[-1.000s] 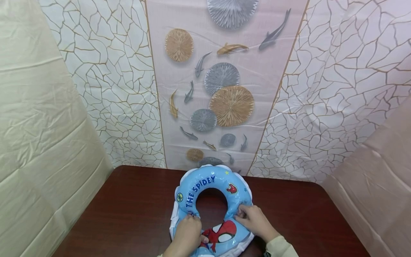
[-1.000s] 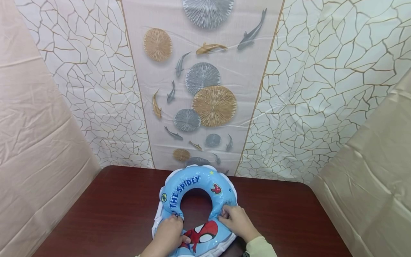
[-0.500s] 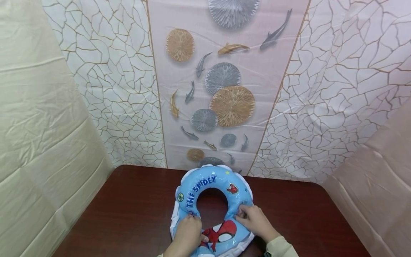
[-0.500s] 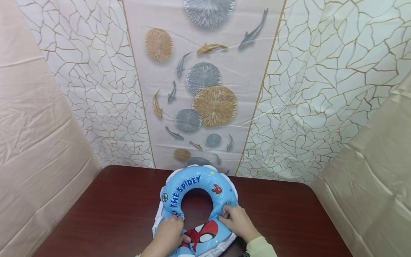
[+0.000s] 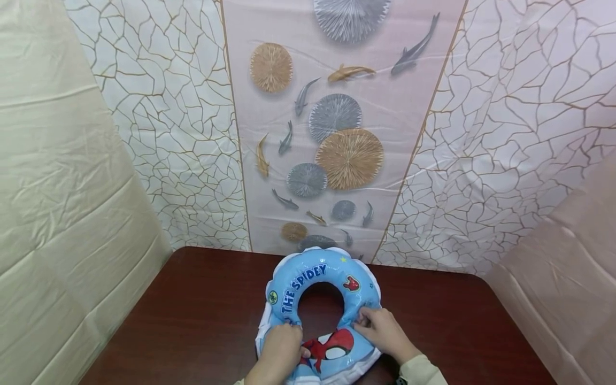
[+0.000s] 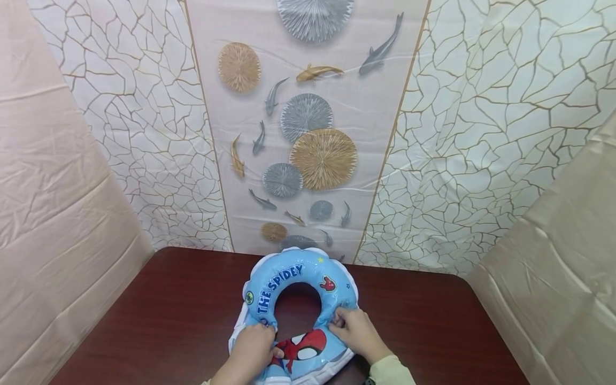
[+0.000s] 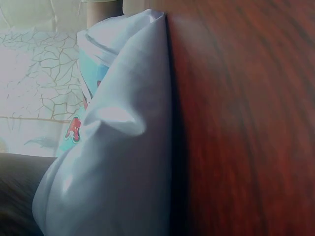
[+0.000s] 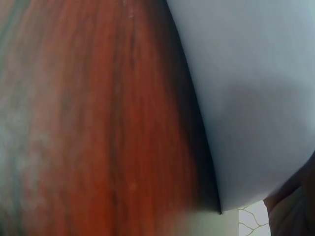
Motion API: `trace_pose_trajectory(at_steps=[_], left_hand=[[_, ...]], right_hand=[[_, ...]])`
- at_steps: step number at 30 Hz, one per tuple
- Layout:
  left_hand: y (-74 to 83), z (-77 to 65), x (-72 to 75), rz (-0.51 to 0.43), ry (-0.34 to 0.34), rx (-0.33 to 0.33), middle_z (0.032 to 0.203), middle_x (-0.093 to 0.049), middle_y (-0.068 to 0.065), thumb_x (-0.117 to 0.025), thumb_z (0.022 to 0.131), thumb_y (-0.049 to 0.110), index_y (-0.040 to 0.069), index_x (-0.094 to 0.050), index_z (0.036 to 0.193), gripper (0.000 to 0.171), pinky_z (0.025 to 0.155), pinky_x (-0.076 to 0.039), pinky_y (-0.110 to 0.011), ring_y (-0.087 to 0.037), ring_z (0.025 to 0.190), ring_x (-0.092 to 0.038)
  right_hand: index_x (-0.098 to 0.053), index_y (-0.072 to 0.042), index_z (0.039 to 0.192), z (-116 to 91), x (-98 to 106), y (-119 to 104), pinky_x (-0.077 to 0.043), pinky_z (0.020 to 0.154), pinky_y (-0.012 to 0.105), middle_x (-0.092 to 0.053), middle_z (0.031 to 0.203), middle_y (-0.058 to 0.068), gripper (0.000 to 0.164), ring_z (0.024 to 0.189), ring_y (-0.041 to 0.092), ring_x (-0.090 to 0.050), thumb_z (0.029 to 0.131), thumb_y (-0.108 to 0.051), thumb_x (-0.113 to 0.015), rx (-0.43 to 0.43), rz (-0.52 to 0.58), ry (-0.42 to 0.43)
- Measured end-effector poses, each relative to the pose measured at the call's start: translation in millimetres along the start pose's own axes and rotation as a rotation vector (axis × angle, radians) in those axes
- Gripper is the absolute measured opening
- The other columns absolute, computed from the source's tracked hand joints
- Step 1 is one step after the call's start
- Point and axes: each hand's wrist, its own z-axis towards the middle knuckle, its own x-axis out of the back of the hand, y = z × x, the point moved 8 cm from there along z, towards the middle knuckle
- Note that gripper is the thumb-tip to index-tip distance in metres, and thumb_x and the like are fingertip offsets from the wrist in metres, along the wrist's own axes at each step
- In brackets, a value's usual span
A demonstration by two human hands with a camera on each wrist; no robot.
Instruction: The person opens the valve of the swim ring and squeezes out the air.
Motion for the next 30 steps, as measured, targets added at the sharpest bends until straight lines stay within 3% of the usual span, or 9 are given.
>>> trace_pose_trajectory(at_steps=[6,10,13,16,18,21,25,28,30], left_hand=[[-0.1,-2.3,7.8,-0.032,0.075,-0.010,0.058,-0.053,-0.001,-0.081,0.077,0.047,0.013,-0.065,0.064,0.040,0.053,-0.047,-0.038,-0.019,0.055,-0.057],[-2.9,-5.5,13.9,-0.127,0.061,0.006,0.052,-0.045,0.003,-0.084,0.076,0.046,0.017,-0.061,0.057,0.042,0.051,-0.042,-0.035,-0.015,0.052,-0.047],[-7.5,-8.0,18.5,-0.161,0.046,0.041,0.051,-0.042,0.004,-0.085,0.073,0.052,0.017,-0.063,0.060,0.042,0.051,-0.039,-0.035,-0.015,0.051,-0.045],[-13.7,-10.6,23.0,-0.146,0.080,0.087,0.055,-0.049,0.003,-0.086,0.065,0.060,0.015,-0.068,0.071,0.049,0.050,-0.040,-0.039,-0.018,0.055,-0.051],[-19.3,-11.3,24.1,-0.142,0.102,0.125,0.068,-0.058,-0.003,-0.087,0.059,0.065,0.009,-0.068,0.086,0.065,0.056,-0.044,-0.043,-0.023,0.069,-0.058],[-29.1,-10.6,27.0,-0.141,0.161,0.152,0.109,-0.062,-0.016,-0.086,0.048,0.074,0.000,-0.061,0.118,0.105,0.076,-0.047,-0.051,-0.033,0.105,-0.056],[-40.7,-6.5,23.2,-0.178,0.169,0.129,0.157,-0.029,-0.025,-0.081,0.039,0.083,-0.004,-0.029,0.153,0.152,0.109,-0.033,-0.060,-0.041,0.144,-0.027],[-44.2,-3.7,12.2,-0.241,0.091,0.066,0.165,-0.008,-0.024,-0.075,0.041,0.088,-0.004,-0.014,0.158,0.161,0.117,-0.017,-0.061,-0.042,0.152,-0.007],[-44.7,-2.8,5.0,-0.274,0.031,0.022,0.166,-0.007,-0.024,-0.071,0.044,0.091,-0.005,-0.012,0.158,0.160,0.118,-0.015,-0.059,-0.041,0.152,-0.005]], right_hand=[[-0.059,-0.024,0.073,-1,2,1,-0.047,0.057,0.022,-0.058,0.067,-0.018,0.025,0.061,-0.002,-0.053,0.088,-0.018,-0.078,0.002,0.012,0.011],[-0.060,-0.024,0.074,-4,4,1,-0.048,0.058,0.023,-0.060,0.069,-0.017,0.023,0.062,-0.001,-0.055,0.089,-0.019,-0.077,-0.001,0.042,0.018],[-0.061,-0.024,0.077,-8,6,0,-0.050,0.059,0.023,-0.062,0.072,-0.017,0.020,0.065,-0.001,-0.057,0.089,-0.020,-0.077,0.010,0.064,0.036],[-0.062,-0.025,0.080,-11,7,-3,-0.051,0.060,0.023,-0.064,0.074,-0.018,0.018,0.067,-0.001,-0.059,0.090,-0.022,-0.077,0.024,0.081,0.042],[-0.062,-0.026,0.080,-13,7,-5,-0.051,0.061,0.024,-0.064,0.075,-0.019,0.018,0.068,-0.001,-0.059,0.091,-0.022,-0.076,0.041,0.094,0.030],[-0.060,-0.027,0.080,-13,6,-11,-0.052,0.062,0.024,-0.064,0.076,-0.019,0.019,0.069,0.000,-0.060,0.092,-0.023,-0.074,0.074,0.111,0.000],[-0.061,-0.026,0.081,-12,3,-16,-0.053,0.064,0.025,-0.066,0.079,-0.018,0.018,0.073,0.000,-0.063,0.095,-0.024,-0.072,0.114,0.135,-0.047],[-0.064,-0.026,0.084,-14,3,-19,-0.054,0.065,0.025,-0.066,0.082,-0.018,0.014,0.076,0.000,-0.063,0.095,-0.024,-0.071,0.155,0.129,-0.051],[-0.067,-0.026,0.088,-15,4,-22,-0.054,0.066,0.024,-0.065,0.086,-0.018,0.009,0.078,-0.001,-0.061,0.094,-0.024,-0.073,0.202,0.096,-0.029]])
